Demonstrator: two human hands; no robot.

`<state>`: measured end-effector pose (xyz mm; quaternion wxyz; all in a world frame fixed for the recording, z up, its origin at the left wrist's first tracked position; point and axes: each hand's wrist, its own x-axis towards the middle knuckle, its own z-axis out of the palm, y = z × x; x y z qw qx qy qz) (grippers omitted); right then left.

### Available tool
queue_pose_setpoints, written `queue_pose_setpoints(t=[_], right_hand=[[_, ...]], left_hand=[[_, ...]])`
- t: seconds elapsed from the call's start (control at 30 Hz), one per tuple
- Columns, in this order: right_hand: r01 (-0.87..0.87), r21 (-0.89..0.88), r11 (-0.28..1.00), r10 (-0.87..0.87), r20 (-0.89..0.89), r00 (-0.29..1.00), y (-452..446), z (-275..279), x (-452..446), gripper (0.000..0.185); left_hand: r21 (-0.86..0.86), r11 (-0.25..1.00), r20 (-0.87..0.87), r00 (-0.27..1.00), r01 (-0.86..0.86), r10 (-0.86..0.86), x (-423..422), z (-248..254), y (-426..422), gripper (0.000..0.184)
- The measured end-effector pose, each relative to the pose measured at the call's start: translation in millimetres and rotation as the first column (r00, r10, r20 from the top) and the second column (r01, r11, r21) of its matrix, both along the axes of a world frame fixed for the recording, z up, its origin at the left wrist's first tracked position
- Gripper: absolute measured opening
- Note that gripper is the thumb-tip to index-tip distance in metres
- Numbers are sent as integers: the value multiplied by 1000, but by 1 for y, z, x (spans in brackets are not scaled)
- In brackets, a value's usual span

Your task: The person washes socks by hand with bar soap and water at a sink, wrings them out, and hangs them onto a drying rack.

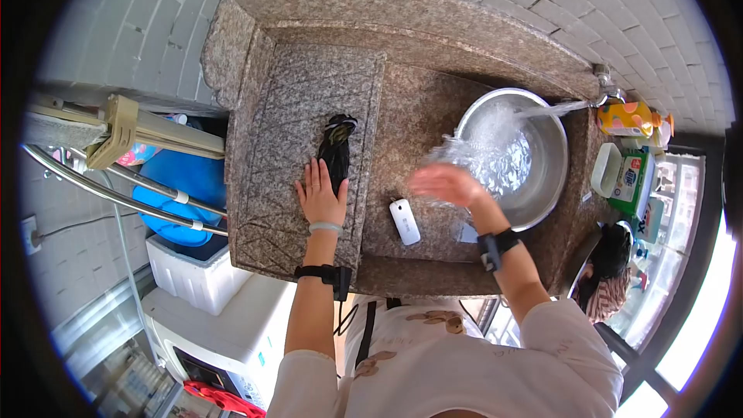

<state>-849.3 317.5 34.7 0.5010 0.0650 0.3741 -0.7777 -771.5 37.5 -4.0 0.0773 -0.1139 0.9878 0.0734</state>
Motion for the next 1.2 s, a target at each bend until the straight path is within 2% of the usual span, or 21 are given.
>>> queue_pose_setpoints(t=[0.03, 0.13, 0.2, 0.27, 0.37, 0.4, 0.43, 0.5, 0.57, 0.6, 0.63, 0.7, 0.73, 0.77, 0.83, 0.9, 0.97, 1.03, 1.07, 1.1, 1.2], right_hand=[[-95, -2, 996, 95, -39, 995, -33, 14, 5, 44], [-136, -141, 981, 129, -57, 990, -97, 20, 18, 46], [154, -6, 988, -153, -127, 980, -114, 4, 17, 42], [434, 148, 888, -402, -204, 893, -83, -10, 1, 37], [774, 294, 561, -675, -379, 633, 31, -82, -6, 36], [853, 360, 377, -722, -462, 514, 73, -101, -4, 38], [879, 424, 219, -768, -481, 423, 108, -109, -1, 39], [776, 626, -74, -744, -553, 375, 157, -121, 2, 33], [716, 606, 347, -663, -381, 644, 223, -181, 18, 34], [629, 567, 532, -561, -320, 764, 225, -176, 20, 35], [607, 530, 592, -640, -149, 754, 219, -178, 16, 39], [587, 469, 660, -730, 217, 648, 143, -108, -5, 47], [494, 70, 867, -495, 250, 832, 118, -95, -10, 46], [262, -320, 910, -233, 127, 964, 94, -84, -15, 44], [51, -213, 976, -36, 71, 997, 40, -54, -16, 43], [-210, 15, 978, 210, -53, 976, -35, 6, -18, 44], [-190, -10, 982, 190, -37, 981, -92, 8, -24, 40], [74, 278, 958, 67, -466, 882, -137, -27, -42, 32], [345, 338, 875, 106, -831, 546, -155, -32, -59, 31], [596, 242, 766, 238, -967, 88, -169, -36, -72, 32], [533, 261, 805, 320, -947, -19, -191, -56, -74, 31]], left_hand=[[-2, 1000, -12, 1000, -6, 6, -1, 0, 1, 65], [-20, 1000, -76, 997, 21, -22, 2, -3, -1, 64], [35, 999, -70, 997, -9, 11, 1, 6, 0, 64], [78, 997, -38, 999, -25, 28, -1, 8, 0, 66], [134, 990, -180, 981, -53, 77, 1, 7, 2, 65], [171, 983, -266, 958, -63, 107, 1, 7, 3, 63], [176, 981, -260, 958, -77, 122, 2, 9, 4, 63], [88, 994, -212, 974, -67, 85, 1, 15, 4, 63], [69, 995, -169, 982, -71, 82, 0, 10, 3, 63], [50, 997, -127, 990, -61, 67, 0, 8, 4, 63], [52, 996, -127, 989, -68, 74, 1, 7, 4, 63], [60, 996, -109, 991, -65, 72, 0, 7, 3, 63], [57, 996, -108, 991, -74, 79, -1, 6, 2, 63], [72, 995, -113, 990, -73, 81, -1, 6, 3, 63], [90, 993, -116, 990, -70, 81, 0, 7, 2, 64], [126, 985, -165, 977, -116, 136, -1, 9, 4, 67], [72, 993, -134, 986, -91, 100, 0, 8, 3, 69], [13, 998, -97, 993, -65, 66, -1, 7, 1, 70], [25, 997, -97, 992, -75, 77, -1, 6, 2, 70], [38, 996, -94, 992, -84, 87, 0, 6, 3, 70], [46, 995, -67, 994, -87, 90, 0, 8, 4, 70]])
